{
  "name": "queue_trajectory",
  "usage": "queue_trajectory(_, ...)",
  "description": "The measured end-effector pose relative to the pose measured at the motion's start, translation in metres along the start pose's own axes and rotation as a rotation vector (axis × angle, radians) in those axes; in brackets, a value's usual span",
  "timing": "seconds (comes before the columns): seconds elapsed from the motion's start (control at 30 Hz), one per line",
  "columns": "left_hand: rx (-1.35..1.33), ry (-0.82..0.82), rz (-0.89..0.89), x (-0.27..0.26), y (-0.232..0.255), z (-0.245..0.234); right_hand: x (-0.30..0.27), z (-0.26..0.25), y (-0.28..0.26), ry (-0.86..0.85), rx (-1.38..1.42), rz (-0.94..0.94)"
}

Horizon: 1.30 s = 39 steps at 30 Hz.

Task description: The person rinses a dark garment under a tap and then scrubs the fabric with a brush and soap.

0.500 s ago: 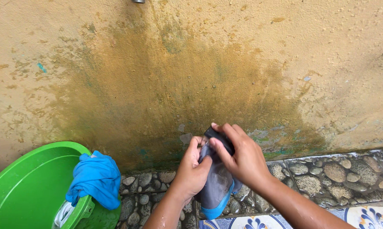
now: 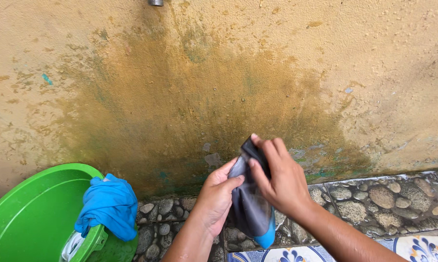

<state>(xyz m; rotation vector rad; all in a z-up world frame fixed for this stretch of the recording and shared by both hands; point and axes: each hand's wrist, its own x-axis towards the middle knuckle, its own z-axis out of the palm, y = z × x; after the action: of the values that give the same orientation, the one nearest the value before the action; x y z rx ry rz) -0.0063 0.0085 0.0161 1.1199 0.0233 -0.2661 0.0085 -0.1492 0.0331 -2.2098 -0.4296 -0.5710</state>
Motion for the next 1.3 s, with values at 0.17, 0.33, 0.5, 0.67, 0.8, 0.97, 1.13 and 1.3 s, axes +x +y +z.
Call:
queue_trajectory(0.17,-0.033,-0.022,0.034,0.002,0.0,-0.003,-0.009,0.001,-0.013,0.017,-0.019,-0.044)
queue_trajectory(0.33,-0.018,-0.01,0.065,0.002,-0.002,-0.006,0.004,0.002,-0.01,0.037,0.041,-0.007)
queue_trajectory(0.5,-0.041,-0.027,0.023,0.0,0.003,-0.003,0.005,0.006,-0.009,-0.024,0.026,-0.08)
queue_trajectory(0.67,-0.014,-0.079,0.076,0.003,0.006,-0.008,0.002,0.004,-0.009,-0.036,0.039,-0.118)
queue_trajectory(0.8,0.039,-0.07,0.14,0.005,0.002,-0.012,0.018,0.005,-0.004,-0.035,0.027,-0.072)
queue_trajectory(0.97,-0.103,-0.037,0.124,0.006,0.008,-0.023,0.008,0.011,-0.021,-0.062,0.023,-0.185)
queue_trajectory(1.13,-0.116,-0.024,0.173,0.0,0.025,-0.035,0.045,0.016,-0.045,-0.055,-0.005,-0.173)
queue_trajectory(1.3,-0.17,-0.019,0.16,-0.01,0.035,-0.052,0.064,0.022,-0.071,-0.241,-0.076,-0.149)
